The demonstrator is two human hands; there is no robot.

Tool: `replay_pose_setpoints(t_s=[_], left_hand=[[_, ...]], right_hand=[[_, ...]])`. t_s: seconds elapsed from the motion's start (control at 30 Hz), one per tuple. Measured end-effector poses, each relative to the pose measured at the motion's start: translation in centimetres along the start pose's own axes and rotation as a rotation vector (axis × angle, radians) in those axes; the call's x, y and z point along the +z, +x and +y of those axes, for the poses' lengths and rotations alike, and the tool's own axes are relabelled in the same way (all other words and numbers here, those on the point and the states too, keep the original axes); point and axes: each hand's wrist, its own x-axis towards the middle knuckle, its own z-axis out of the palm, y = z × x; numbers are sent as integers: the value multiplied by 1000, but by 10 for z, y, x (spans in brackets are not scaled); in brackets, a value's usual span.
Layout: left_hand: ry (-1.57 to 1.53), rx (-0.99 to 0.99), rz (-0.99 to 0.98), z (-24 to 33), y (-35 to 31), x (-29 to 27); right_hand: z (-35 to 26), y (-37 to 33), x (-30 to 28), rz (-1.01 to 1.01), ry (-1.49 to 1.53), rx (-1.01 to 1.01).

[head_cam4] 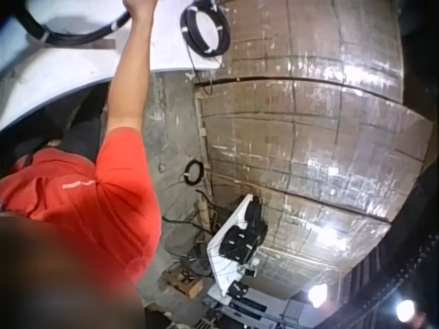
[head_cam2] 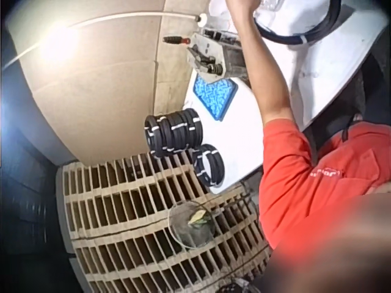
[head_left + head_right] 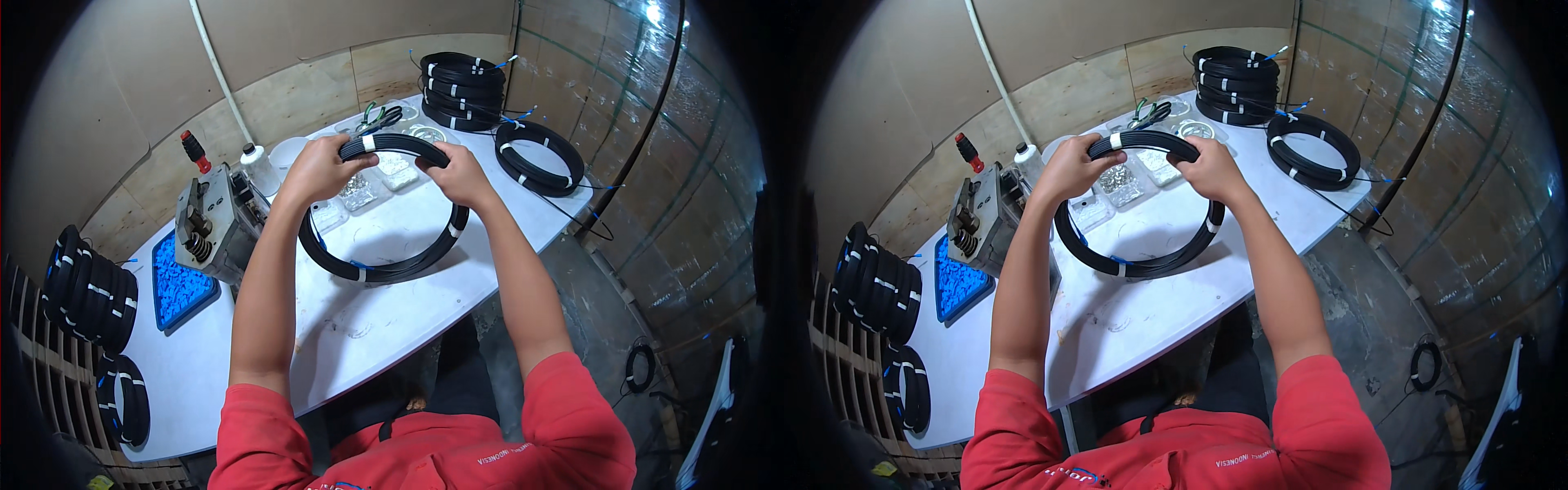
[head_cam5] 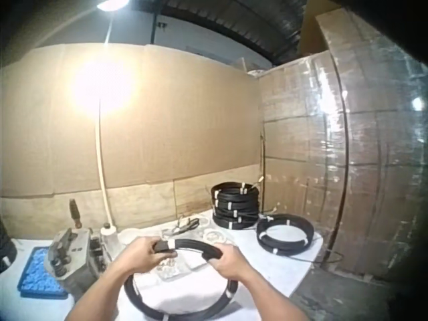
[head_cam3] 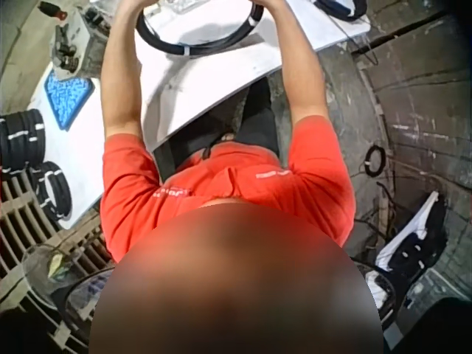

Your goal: Applying white adhesive tape to a coiled black cable at regular intervals to secure it.

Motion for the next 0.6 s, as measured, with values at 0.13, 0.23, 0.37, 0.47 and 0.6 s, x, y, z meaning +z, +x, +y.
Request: replay_pose_setpoints(t_s=[0.13,0.23,0.37,0.47,0.6], left_hand=[[13,-17,17,5,3,5],[-20,-15,-3,-3,5,3],[-57,36,-2,-13,8,2],[-56,65,7,-10,9,1],[8,104,96,-6,-10,-1]], right_hand=[[22,12,4,-34,57,-38],[14,10,6,-28,50,-13],[-9,-1,3,-14,19,54],[-8,-3,0,-1,2,42],[-2,-9,3,-27,90,-40]])
